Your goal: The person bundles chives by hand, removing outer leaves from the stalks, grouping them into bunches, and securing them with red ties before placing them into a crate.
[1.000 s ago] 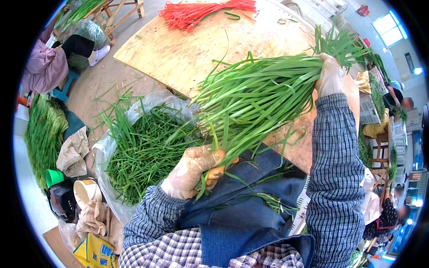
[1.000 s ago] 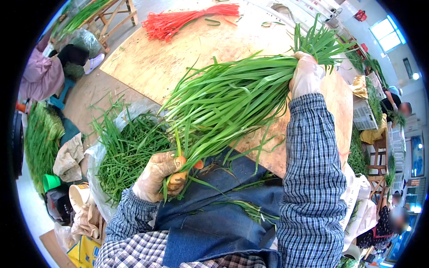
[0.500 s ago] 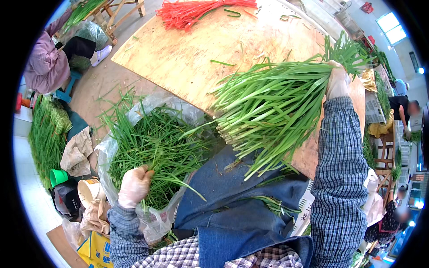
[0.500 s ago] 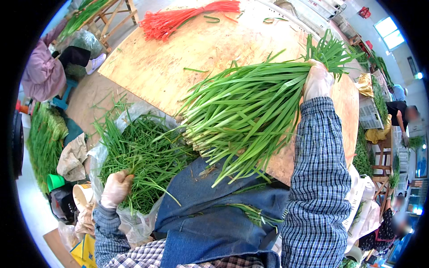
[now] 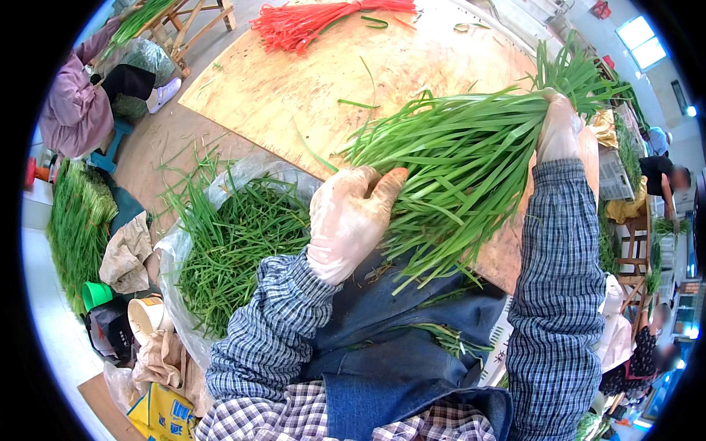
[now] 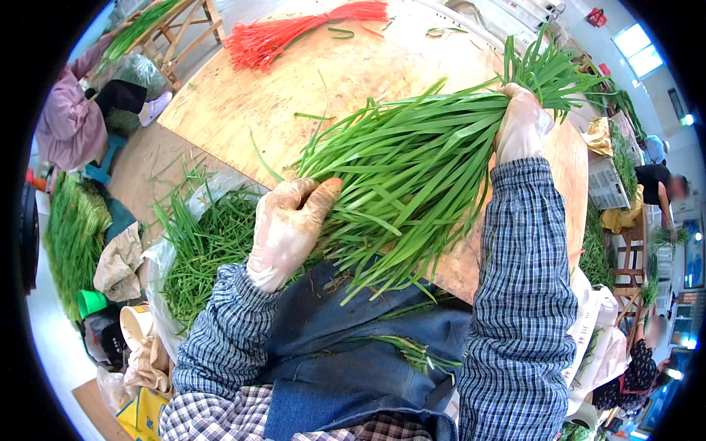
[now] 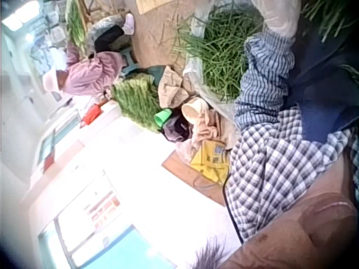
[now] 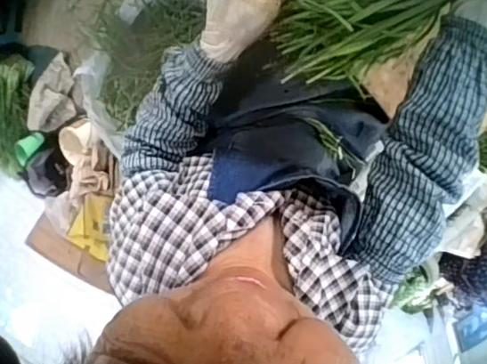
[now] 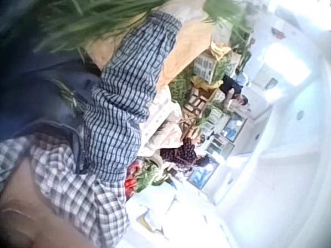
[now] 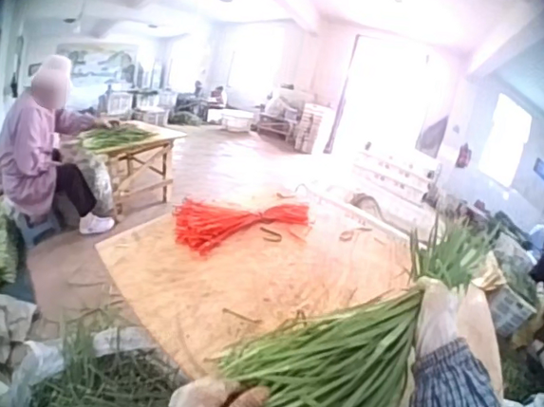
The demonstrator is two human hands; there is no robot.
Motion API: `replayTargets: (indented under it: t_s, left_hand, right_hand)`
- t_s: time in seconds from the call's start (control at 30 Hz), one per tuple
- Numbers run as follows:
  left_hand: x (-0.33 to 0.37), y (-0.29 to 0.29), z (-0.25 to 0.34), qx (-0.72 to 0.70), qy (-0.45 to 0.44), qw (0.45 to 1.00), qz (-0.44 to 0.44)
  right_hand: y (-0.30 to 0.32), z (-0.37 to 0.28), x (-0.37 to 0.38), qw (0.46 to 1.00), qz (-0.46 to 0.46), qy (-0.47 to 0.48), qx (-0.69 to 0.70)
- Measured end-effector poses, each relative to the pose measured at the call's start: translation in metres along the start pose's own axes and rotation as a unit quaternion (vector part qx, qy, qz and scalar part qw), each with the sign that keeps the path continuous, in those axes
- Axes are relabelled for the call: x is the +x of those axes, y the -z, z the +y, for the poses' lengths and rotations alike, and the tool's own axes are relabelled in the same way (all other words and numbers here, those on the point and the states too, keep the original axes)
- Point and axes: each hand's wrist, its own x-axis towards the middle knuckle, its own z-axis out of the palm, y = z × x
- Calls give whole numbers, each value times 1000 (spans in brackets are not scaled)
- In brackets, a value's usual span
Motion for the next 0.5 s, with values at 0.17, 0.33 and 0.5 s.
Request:
replayTargets:
  t_s: [0.17, 0.33, 0.5]
  left_hand:
    - [0, -6, -11, -30, -33, 999, -11]
    - [-17, 4, -25, 112, -202, 972, 41]
    - [-54, 81, -98, 238, -163, 957, 32]
  right_hand:
    - [5, 1, 12, 999, -34, -32, 2]
    - [3, 9, 11, 996, -77, -36, 1]
    - [9, 3, -2, 996, -79, -47, -2]
